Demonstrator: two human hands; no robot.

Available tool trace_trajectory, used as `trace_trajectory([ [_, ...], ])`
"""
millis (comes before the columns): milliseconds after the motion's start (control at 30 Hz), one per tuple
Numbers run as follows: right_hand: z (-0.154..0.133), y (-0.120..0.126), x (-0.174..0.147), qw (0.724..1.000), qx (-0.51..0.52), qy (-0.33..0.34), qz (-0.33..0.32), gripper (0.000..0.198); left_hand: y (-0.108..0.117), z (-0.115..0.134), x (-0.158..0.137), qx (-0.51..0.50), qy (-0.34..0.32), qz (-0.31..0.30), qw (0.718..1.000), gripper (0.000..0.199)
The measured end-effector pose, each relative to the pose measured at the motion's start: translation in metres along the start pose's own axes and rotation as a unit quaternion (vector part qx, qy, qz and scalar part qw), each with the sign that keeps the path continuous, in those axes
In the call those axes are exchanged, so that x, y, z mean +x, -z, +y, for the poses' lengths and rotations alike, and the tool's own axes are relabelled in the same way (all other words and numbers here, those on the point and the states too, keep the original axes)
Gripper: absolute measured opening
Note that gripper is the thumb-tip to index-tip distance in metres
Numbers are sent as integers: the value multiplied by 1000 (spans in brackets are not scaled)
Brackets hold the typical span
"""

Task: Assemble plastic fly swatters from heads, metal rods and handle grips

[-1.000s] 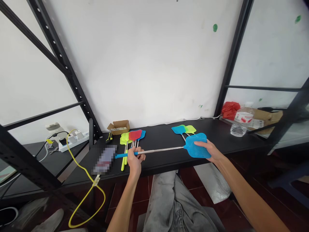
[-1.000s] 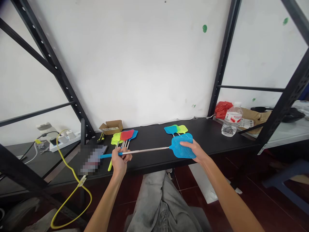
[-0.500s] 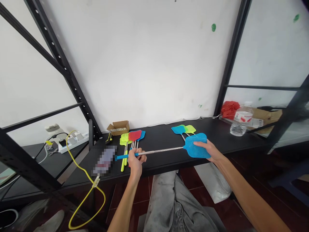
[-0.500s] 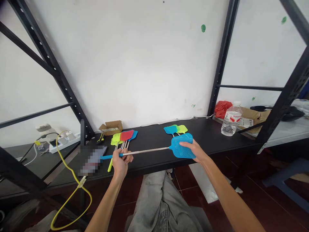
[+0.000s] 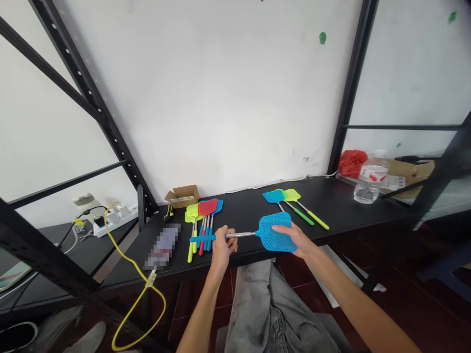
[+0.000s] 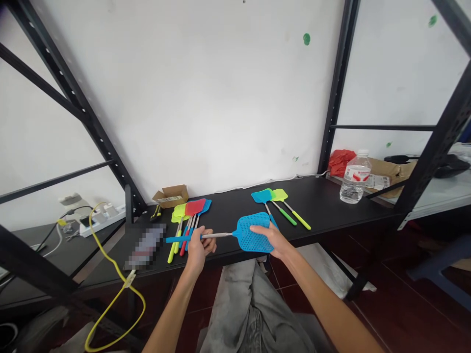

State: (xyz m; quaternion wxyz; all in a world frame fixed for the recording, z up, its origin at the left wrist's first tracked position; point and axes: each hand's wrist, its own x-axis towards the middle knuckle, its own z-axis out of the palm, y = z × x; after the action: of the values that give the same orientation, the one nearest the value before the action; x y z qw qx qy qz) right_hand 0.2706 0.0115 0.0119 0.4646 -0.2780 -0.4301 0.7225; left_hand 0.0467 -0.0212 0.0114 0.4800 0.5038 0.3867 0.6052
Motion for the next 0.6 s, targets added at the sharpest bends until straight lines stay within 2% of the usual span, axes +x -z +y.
trace_trajectory([
  [100,-15,8,-4,1000,-16,6,-11,36,4,6,3,12,0,4,1000,51],
  [233,-39,31,-16,998,-49,11,24,37,11,14,7,-51,-48,88,994,49],
  [300,-50,42,-22,997,-66,11,35,36,15,19,7,-25,-63,112,991,47],
  [367,-57,49,-25,996,-81,4,31,36,15,23,6,67,-47,75,994,45],
  [467,-61,52,-24,995,-85,0,50,33,9,23,0,196,-13,-46,979,42],
  [533,-59,52,-21,993,-85,3,77,30,4,19,-2,221,-8,-90,971,43],
  [600,-57,51,-20,991,-89,4,102,27,2,14,-4,229,-5,-95,969,44],
])
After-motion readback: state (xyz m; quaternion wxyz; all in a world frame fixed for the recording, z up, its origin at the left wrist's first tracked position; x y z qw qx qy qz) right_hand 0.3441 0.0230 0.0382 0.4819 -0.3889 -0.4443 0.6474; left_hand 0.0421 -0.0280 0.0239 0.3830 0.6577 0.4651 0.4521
